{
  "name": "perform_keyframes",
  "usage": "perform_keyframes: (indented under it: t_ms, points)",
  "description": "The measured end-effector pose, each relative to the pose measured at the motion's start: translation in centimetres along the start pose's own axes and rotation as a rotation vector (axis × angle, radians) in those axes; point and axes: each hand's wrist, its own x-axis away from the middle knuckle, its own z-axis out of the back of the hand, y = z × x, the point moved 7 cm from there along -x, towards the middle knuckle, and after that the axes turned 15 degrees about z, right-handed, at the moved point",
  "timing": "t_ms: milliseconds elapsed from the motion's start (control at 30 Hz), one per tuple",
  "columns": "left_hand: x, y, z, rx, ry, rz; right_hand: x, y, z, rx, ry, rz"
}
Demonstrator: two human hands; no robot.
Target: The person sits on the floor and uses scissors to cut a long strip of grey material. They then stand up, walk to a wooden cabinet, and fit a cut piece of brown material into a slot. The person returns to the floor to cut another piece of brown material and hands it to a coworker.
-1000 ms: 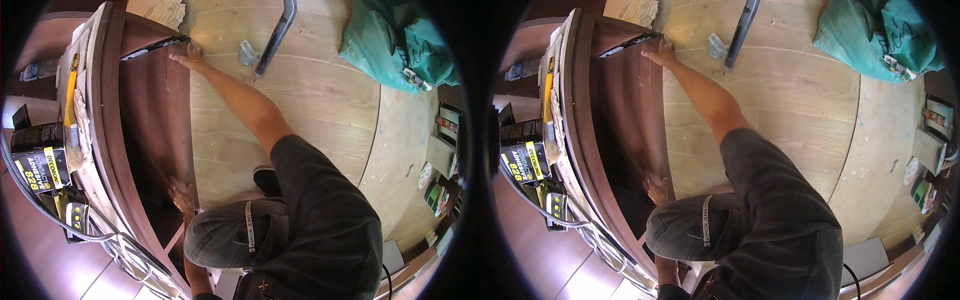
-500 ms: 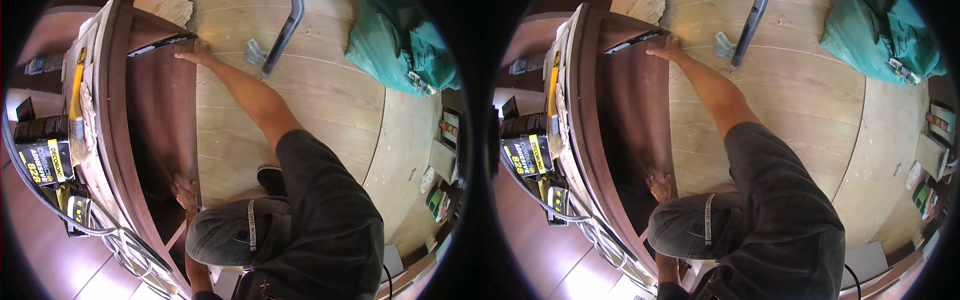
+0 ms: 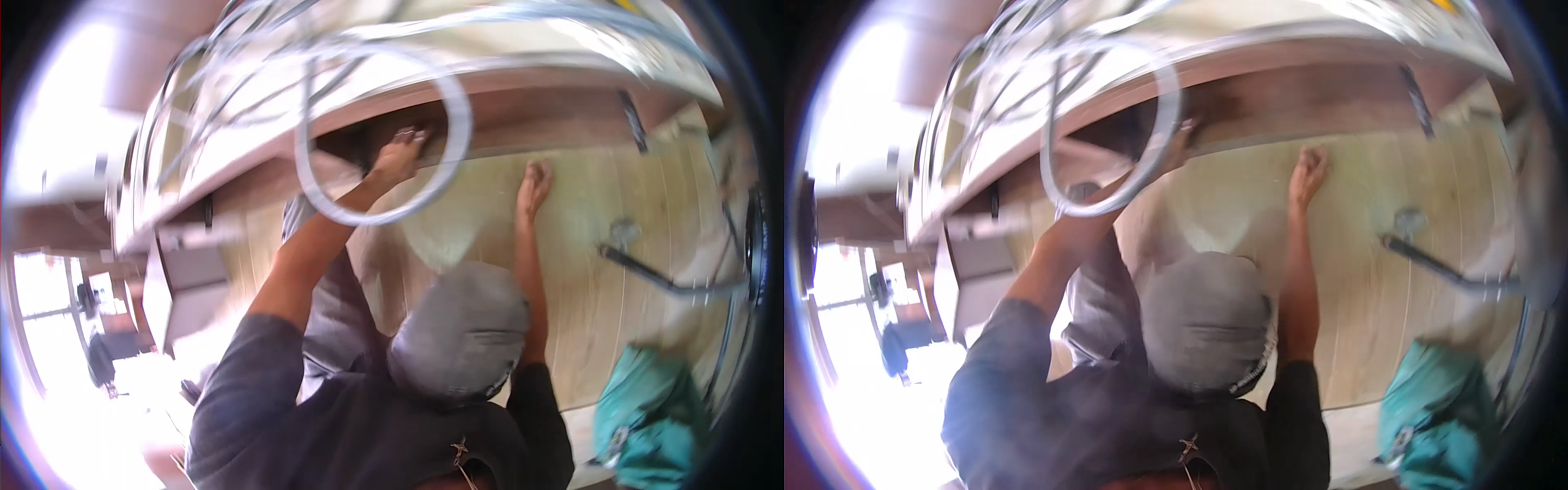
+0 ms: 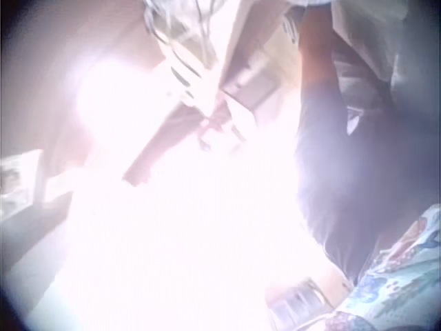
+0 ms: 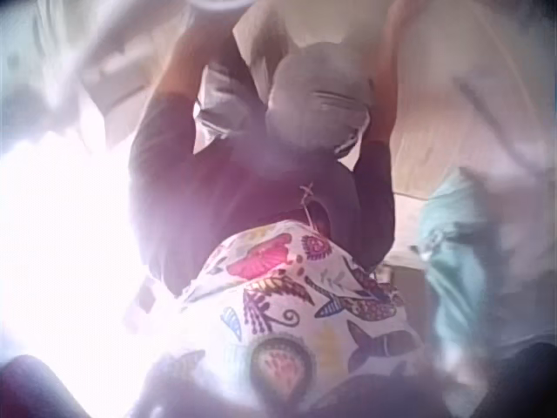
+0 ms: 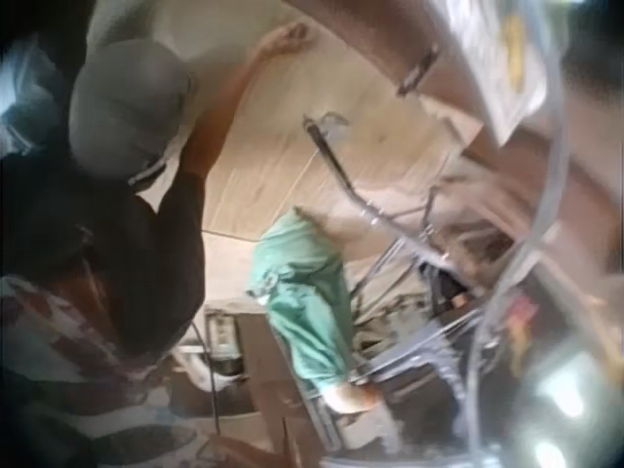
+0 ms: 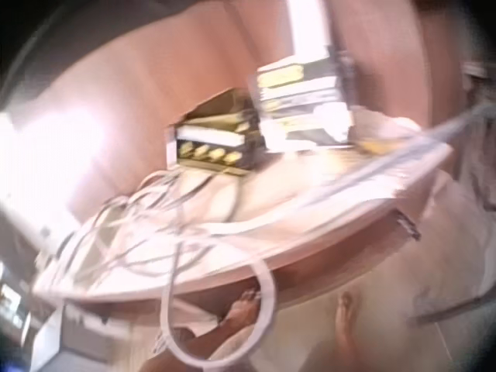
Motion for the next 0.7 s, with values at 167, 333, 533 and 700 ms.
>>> perform_keyframes:
  t_ms: [167, 333, 533, 700]
  points:
    - [0.9, 0.8, 3.3, 0.130, 0.205, -0.012, 12.9, 2.6, -13.9, -0.460, -0.480, -0.302]
    - [2.7, -0.7, 1.0, 0.189, 0.232, 0.059, 17.1, -3.9, -17.5, -0.517, -0.500, -0.464]
    - [7.7, 0.7, 3.8, 0.437, 0.435, 0.132, 15.6, -1.8, -19.5, -1.131, -0.387, -0.772]
    - [19.6, -7.4, -3.3, 1.175, 0.657, 0.765, 16.5, -2.8, -18.6, -0.458, -0.252, -0.538]
